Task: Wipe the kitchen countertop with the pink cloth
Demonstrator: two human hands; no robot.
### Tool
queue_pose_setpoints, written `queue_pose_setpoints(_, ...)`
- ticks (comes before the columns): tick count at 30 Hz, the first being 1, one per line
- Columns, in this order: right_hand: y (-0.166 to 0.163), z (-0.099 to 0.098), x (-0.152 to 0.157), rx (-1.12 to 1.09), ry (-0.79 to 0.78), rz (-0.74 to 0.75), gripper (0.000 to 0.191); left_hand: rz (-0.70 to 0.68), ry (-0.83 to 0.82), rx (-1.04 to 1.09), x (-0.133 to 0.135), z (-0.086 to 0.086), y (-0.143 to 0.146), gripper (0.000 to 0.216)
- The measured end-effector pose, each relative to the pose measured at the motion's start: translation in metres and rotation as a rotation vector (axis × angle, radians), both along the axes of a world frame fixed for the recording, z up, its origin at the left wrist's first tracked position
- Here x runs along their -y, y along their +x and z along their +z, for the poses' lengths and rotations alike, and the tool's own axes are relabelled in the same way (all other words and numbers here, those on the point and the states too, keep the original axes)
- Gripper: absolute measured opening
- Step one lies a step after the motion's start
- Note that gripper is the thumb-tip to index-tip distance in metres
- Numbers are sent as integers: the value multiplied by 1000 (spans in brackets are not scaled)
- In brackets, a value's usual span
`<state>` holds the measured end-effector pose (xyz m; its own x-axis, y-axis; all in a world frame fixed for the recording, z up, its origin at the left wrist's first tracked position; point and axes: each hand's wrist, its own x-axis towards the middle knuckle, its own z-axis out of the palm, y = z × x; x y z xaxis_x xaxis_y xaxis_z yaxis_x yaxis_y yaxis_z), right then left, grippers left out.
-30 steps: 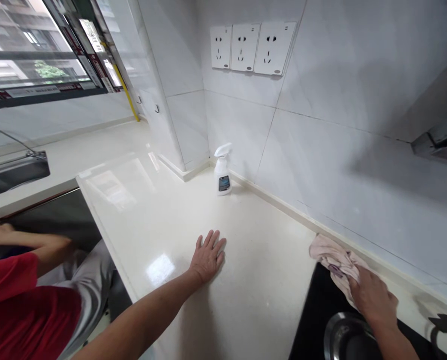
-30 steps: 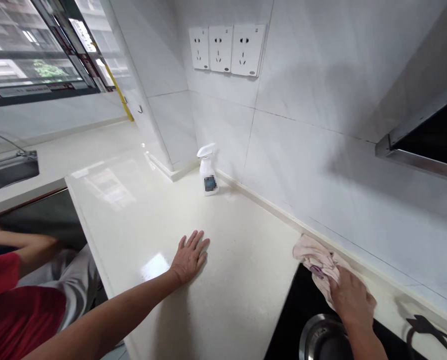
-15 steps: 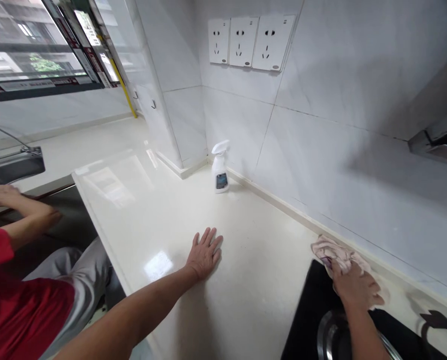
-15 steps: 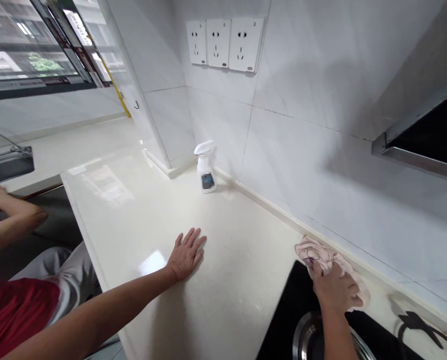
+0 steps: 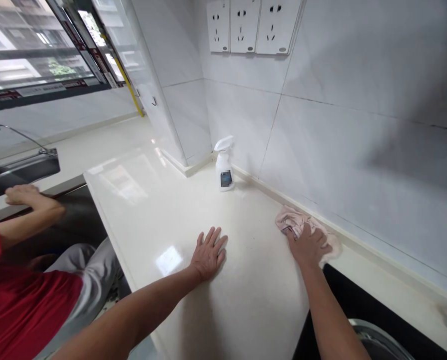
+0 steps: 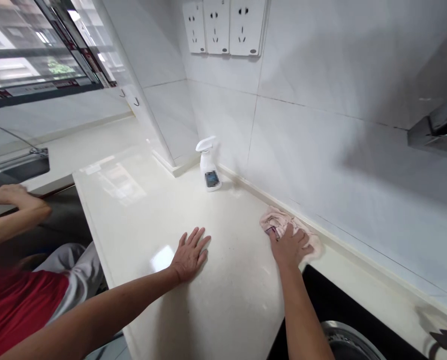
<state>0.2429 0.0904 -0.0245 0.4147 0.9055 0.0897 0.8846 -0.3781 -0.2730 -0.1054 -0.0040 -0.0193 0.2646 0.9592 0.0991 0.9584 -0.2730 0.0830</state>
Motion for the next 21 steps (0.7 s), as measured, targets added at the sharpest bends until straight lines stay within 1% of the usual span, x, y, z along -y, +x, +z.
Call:
queue_pose_setpoints(2,-15,-2,-3,15,40,40,81,-4,5,5,0,-1,0,50)
queue_pose_setpoints(4,-32,-4,2,37,87,117,77,-3,12,12,1,-2,0,50)
queue_pose_setpoints(6,-49,-6,12,59,133,213,71,1,18,16,0,-3,-1,50)
queue_pose_setpoints(9,-77,-8,39,82,186,331,62,2,27,14,0,-4,-1,50)
queue_pose_setpoints(12,-100,-6,78,107,286,442,54,2,40,9,0,-4,-1,49)
queue_pose_setpoints(15,-118,-2,127,126,386,536,51,6,43,7,-1,-6,-2,48)
queue_pose_setpoints(18,-130,1,179,116,383,589,49,-2,37,10,-2,-9,-4,51)
queue_pose_setpoints(21,-134,-3,226,99,399,624,50,4,36,16,-4,-12,-5,49)
